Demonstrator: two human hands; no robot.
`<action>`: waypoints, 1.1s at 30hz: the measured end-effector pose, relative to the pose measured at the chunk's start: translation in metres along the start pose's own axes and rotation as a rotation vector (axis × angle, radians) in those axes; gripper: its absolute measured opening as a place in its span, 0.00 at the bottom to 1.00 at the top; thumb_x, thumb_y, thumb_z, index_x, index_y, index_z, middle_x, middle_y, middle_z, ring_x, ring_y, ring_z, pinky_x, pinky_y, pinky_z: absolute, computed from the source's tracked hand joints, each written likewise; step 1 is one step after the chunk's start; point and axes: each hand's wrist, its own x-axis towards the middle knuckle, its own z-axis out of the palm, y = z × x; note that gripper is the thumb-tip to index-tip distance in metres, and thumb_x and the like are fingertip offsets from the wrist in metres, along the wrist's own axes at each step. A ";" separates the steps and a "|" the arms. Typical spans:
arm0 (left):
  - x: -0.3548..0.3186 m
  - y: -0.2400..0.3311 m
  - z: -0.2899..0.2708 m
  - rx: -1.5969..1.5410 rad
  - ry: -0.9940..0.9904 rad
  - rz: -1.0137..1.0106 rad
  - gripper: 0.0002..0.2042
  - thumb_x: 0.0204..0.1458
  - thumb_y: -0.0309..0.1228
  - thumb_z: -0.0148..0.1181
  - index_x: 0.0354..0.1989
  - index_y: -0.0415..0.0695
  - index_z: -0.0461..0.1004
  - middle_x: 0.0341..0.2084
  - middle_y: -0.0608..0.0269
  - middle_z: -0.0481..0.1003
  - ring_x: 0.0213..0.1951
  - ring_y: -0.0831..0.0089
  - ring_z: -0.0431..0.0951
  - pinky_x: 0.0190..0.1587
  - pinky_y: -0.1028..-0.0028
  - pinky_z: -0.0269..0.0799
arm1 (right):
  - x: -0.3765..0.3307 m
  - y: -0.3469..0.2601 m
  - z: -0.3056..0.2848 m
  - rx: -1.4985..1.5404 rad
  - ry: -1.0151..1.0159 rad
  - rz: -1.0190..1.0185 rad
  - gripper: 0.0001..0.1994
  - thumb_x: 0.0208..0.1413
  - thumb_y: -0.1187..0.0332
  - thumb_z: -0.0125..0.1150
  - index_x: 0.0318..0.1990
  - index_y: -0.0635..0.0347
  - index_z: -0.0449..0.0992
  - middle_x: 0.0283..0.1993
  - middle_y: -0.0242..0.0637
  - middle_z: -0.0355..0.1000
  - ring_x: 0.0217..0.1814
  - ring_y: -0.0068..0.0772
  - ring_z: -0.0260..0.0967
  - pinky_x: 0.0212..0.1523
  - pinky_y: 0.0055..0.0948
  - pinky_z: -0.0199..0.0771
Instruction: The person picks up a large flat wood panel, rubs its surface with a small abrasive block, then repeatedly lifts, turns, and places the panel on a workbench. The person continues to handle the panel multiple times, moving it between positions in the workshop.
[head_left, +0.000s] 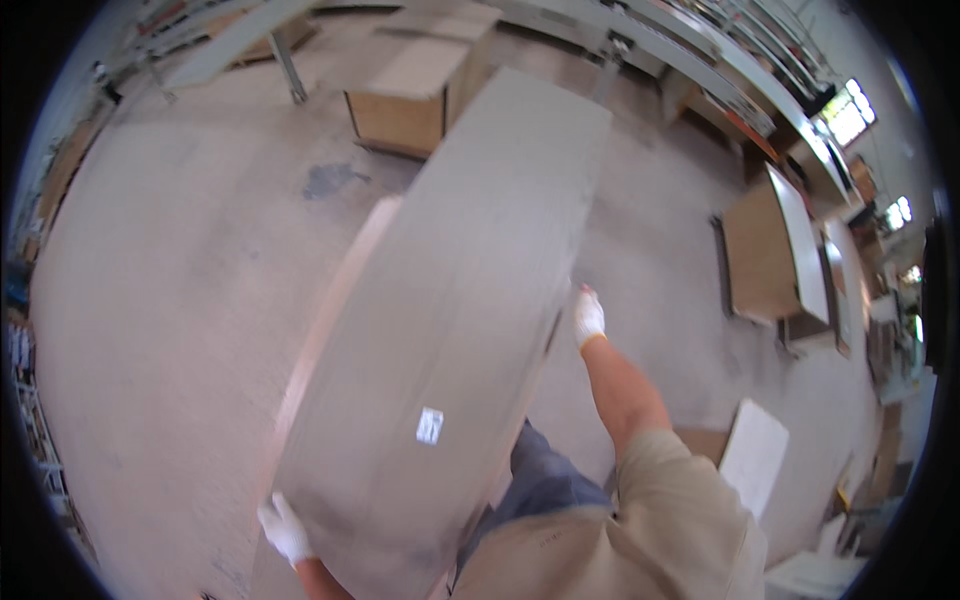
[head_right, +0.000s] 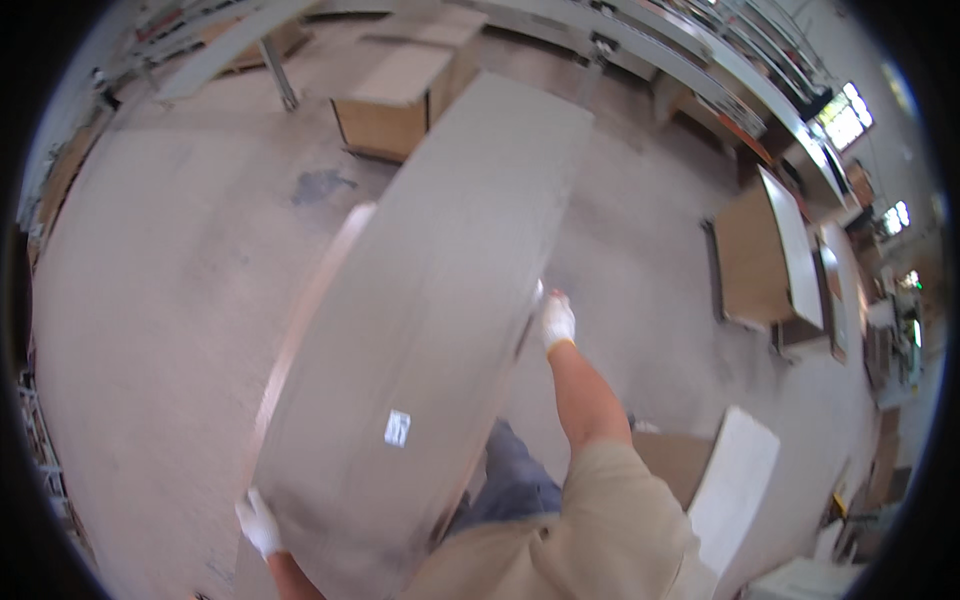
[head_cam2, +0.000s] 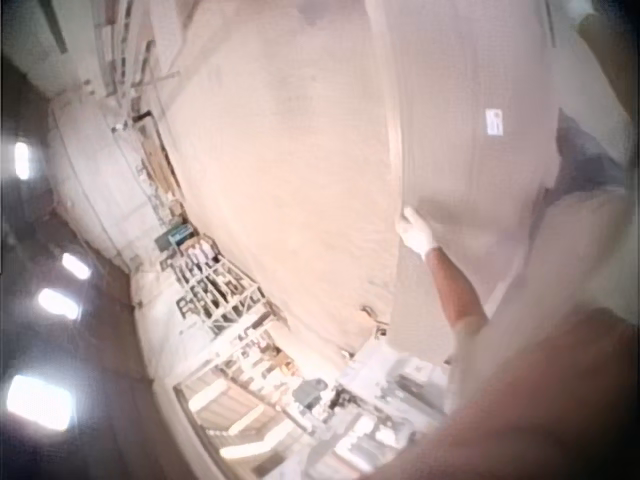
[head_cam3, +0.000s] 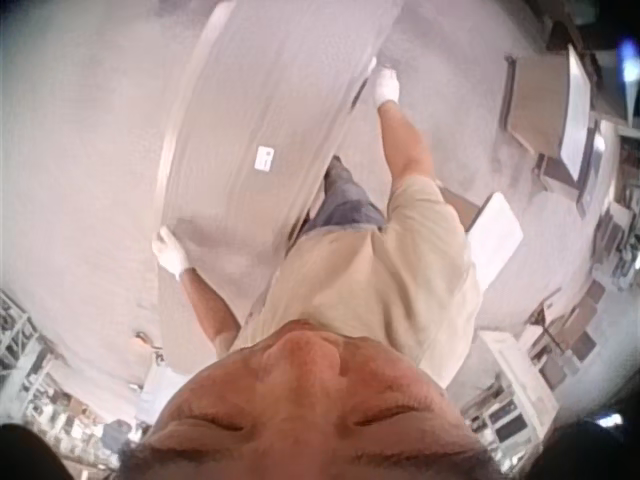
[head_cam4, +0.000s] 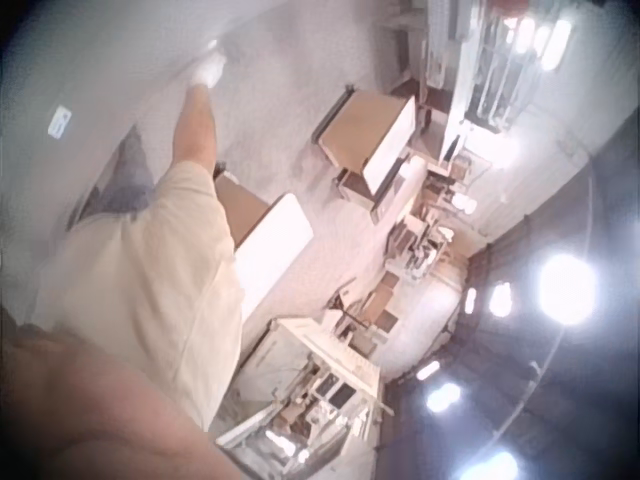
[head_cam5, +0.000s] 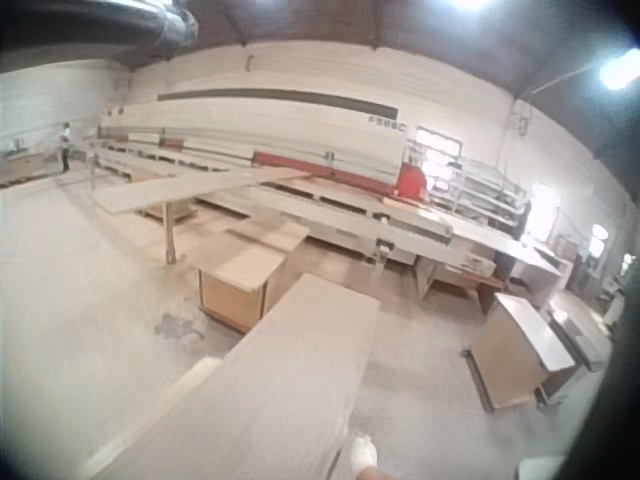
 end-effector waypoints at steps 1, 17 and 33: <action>0.028 0.049 0.022 0.004 0.018 0.106 0.25 0.67 0.45 0.54 0.53 0.29 0.75 0.51 0.35 0.77 0.53 0.42 0.77 0.59 0.54 0.70 | 0.044 0.012 0.011 0.194 -0.050 0.026 0.30 0.69 0.46 0.47 0.68 0.58 0.71 0.72 0.45 0.67 0.73 0.44 0.64 0.73 0.40 0.60; 0.178 0.355 0.225 0.419 -0.447 0.274 0.38 0.68 0.61 0.29 0.66 0.39 0.68 0.66 0.42 0.69 0.67 0.45 0.68 0.70 0.55 0.62 | 0.156 -0.012 0.043 0.499 -0.561 0.179 0.36 0.68 0.42 0.55 0.72 0.60 0.63 0.72 0.43 0.66 0.72 0.45 0.63 0.75 0.44 0.59; 0.146 0.339 0.218 0.051 0.070 0.551 0.23 0.65 0.47 0.52 0.59 0.41 0.72 0.61 0.45 0.71 0.65 0.42 0.66 0.70 0.52 0.60 | 0.136 -0.037 0.049 -0.195 -0.305 -0.119 0.35 0.69 0.38 0.46 0.53 0.69 0.77 0.52 0.49 0.79 0.56 0.49 0.74 0.63 0.42 0.71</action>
